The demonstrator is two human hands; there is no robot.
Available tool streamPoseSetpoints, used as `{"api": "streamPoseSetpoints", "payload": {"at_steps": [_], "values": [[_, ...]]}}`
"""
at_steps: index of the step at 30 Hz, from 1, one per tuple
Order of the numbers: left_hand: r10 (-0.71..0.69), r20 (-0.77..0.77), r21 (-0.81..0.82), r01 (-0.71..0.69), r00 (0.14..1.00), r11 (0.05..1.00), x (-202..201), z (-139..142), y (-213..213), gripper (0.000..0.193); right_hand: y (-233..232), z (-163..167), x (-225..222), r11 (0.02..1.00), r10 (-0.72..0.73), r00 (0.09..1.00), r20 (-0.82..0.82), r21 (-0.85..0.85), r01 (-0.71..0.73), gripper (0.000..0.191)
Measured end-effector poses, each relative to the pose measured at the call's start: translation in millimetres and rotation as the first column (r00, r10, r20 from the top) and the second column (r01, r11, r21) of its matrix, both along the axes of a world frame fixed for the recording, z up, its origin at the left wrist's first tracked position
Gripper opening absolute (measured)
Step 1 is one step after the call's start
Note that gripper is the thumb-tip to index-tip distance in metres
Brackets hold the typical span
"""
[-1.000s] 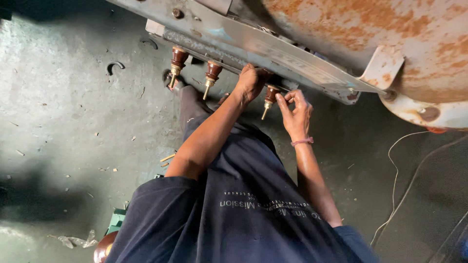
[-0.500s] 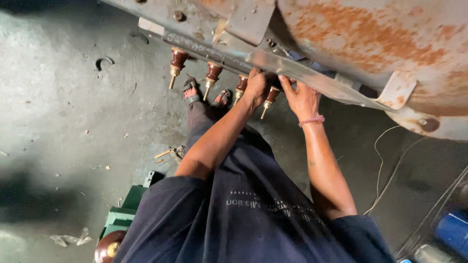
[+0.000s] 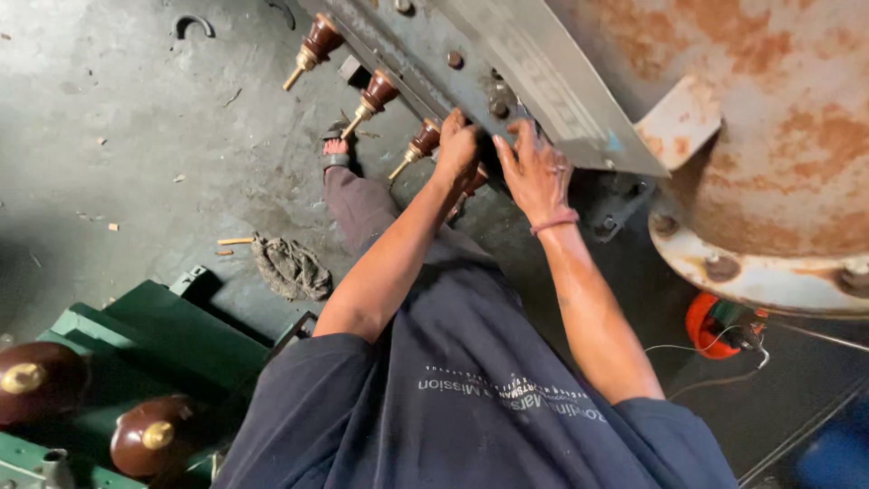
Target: The person manipulates a metal frame with multiple brown insulators, adjusting and securing them with both hands. They then wipe the frame with a dark cloth and handle a thin wire or string, moving between different sections of the machinery.
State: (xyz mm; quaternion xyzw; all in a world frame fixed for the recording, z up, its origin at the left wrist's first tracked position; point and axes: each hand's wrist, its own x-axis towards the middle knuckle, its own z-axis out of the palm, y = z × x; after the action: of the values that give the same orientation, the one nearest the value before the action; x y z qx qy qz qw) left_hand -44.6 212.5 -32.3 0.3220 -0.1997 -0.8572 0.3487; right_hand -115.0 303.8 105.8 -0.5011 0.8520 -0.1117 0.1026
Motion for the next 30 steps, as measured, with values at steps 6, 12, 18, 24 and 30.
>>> {"api": "streamPoseSetpoints", "payload": {"at_steps": [6,12,18,24,30], "values": [[-0.106,0.238,-0.167,0.148,0.966,0.975,1,11,1,0.033,-27,-23,-30,0.966,0.255,0.934,-0.250,0.106,-0.236,0.030],[0.054,0.019,-0.179,-0.050,0.998,0.983,-9,-1,13,0.042,-41,-48,-49,0.915,0.403,0.822,-0.403,0.187,-0.357,0.033],[0.171,0.015,-0.217,-0.164,0.985,0.962,-18,-1,21,0.039,-64,-75,-59,0.896,0.442,0.774,-0.453,0.259,-0.360,0.035],[0.178,0.060,-0.242,-0.158,0.982,0.957,-21,0,19,0.051,-72,-68,-61,0.888,0.460,0.758,-0.463,0.238,-0.393,0.043],[0.179,0.119,-0.290,-0.139,0.977,0.947,-22,1,13,0.046,-69,-60,-64,0.843,0.537,0.735,-0.413,0.274,-0.462,0.051]]}}
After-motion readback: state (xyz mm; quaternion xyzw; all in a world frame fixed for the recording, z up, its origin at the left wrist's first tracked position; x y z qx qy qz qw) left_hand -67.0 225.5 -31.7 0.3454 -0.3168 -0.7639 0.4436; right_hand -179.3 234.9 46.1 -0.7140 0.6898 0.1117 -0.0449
